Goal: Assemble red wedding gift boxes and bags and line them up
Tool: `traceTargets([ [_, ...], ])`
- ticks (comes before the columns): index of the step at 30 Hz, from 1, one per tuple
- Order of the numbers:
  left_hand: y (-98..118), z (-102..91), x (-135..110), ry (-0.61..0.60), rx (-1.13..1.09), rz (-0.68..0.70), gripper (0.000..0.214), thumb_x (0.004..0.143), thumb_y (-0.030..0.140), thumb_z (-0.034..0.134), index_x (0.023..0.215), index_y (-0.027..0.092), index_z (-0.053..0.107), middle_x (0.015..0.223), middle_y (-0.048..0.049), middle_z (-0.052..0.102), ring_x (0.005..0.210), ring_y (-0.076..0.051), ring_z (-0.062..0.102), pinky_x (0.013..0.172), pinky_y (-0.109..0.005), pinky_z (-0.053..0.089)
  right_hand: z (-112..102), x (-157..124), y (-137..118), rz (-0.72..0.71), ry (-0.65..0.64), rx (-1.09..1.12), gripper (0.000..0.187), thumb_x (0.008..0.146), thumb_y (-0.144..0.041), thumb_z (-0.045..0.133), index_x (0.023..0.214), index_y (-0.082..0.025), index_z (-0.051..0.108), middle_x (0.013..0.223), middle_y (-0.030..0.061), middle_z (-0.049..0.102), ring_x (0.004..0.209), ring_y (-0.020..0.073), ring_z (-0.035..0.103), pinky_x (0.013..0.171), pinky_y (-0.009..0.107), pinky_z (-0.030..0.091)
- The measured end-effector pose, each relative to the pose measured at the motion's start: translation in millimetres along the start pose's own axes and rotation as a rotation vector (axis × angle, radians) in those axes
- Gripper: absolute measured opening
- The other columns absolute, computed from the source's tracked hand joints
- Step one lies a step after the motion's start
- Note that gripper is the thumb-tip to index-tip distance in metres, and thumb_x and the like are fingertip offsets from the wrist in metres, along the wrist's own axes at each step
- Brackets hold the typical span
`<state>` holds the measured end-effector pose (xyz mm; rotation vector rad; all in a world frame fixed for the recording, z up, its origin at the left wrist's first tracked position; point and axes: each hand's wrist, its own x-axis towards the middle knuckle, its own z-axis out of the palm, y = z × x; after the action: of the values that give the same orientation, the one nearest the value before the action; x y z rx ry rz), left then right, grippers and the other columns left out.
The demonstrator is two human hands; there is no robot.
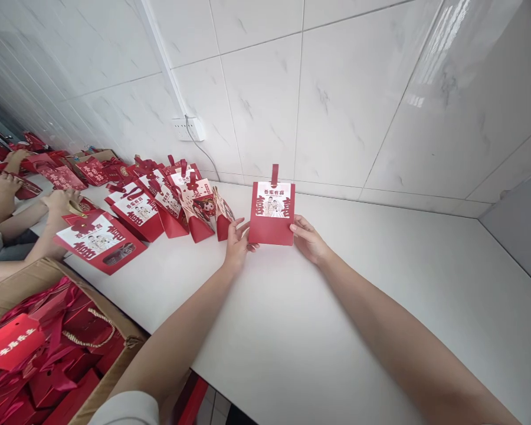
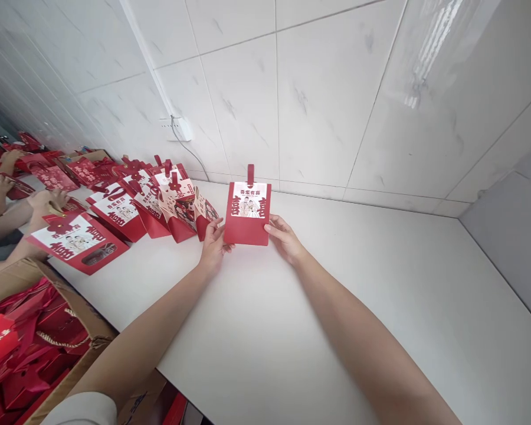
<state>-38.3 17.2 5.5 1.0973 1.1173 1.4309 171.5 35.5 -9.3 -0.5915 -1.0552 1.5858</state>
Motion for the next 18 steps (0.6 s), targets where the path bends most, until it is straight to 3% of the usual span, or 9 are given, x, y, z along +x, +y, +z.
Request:
traceTargets([
  [3, 0, 1.4, -1, -0.033, -0.051, 0.023, 0.041, 0.079, 0.049, 0.068, 0.105, 0.023, 0.05, 0.13, -0.0057, 0.058, 0.07, -0.009, 0.067, 0.067, -0.03, 0.058, -1, 0, 3, 0.012, -0.025, 0.046, 0.029, 0.073, -0.04, 0.079, 0.097, -0.029, 0.066, 0.119, 0.0001, 0.067, 0.111, 0.023, 0.061, 0.099, 0.04, 0.045],
  [7, -2, 3.8, -3, -0.162, -0.067, -0.001, 0.039, 0.082, 0.054, 0.062, 0.094, 0.017, 0.057, 0.114, -0.008, 0.064, 0.09, -0.018, 0.068, 0.089, -0.043, 0.056, -4, 3, 7, 0.032, -0.012, 0.045, 0.024, 0.078, -0.042, 0.075, 0.095, -0.026, 0.068, 0.115, 0.0014, 0.069, 0.109, 0.0205, 0.061, 0.101, 0.037, 0.043],
  [10, -4, 1.4, -2, -0.172, -0.029, -0.038, 0.037, 0.08, 0.051, 0.067, 0.086, 0.016, 0.056, 0.106, -0.0076, 0.066, 0.091, -0.02, 0.069, 0.091, -0.045, 0.054, -6, 4, 6, 0.05, -0.028, 0.037, 0.025, 0.079, -0.042, 0.074, 0.097, -0.026, 0.069, 0.114, 0.0017, 0.07, 0.108, 0.0205, 0.061, 0.101, 0.036, 0.043],
  [14, -4, -5.4, 4, -0.224, 0.029, -0.047, 0.04, 0.082, 0.054, 0.063, 0.091, 0.016, 0.061, 0.098, -0.0079, 0.067, 0.09, -0.021, 0.069, 0.091, -0.044, 0.054, -5, 3, 6, 0.055, -0.051, 0.028, 0.027, 0.08, -0.043, 0.072, 0.101, -0.026, 0.069, 0.116, 0.0023, 0.069, 0.111, 0.0218, 0.06, 0.102, 0.037, 0.042],
  [18, -2, -11.5, 8, -0.288, 0.13, -0.038, 0.043, 0.078, 0.054, 0.067, 0.097, 0.015, 0.066, 0.108, -0.01, 0.066, 0.095, -0.022, 0.067, 0.092, -0.044, 0.053, -3, 2, 4, 0.056, -0.077, 0.022, 0.028, 0.079, -0.045, 0.073, 0.099, -0.025, 0.07, 0.119, 0.0029, 0.069, 0.113, 0.0239, 0.06, 0.102, 0.039, 0.043],
])
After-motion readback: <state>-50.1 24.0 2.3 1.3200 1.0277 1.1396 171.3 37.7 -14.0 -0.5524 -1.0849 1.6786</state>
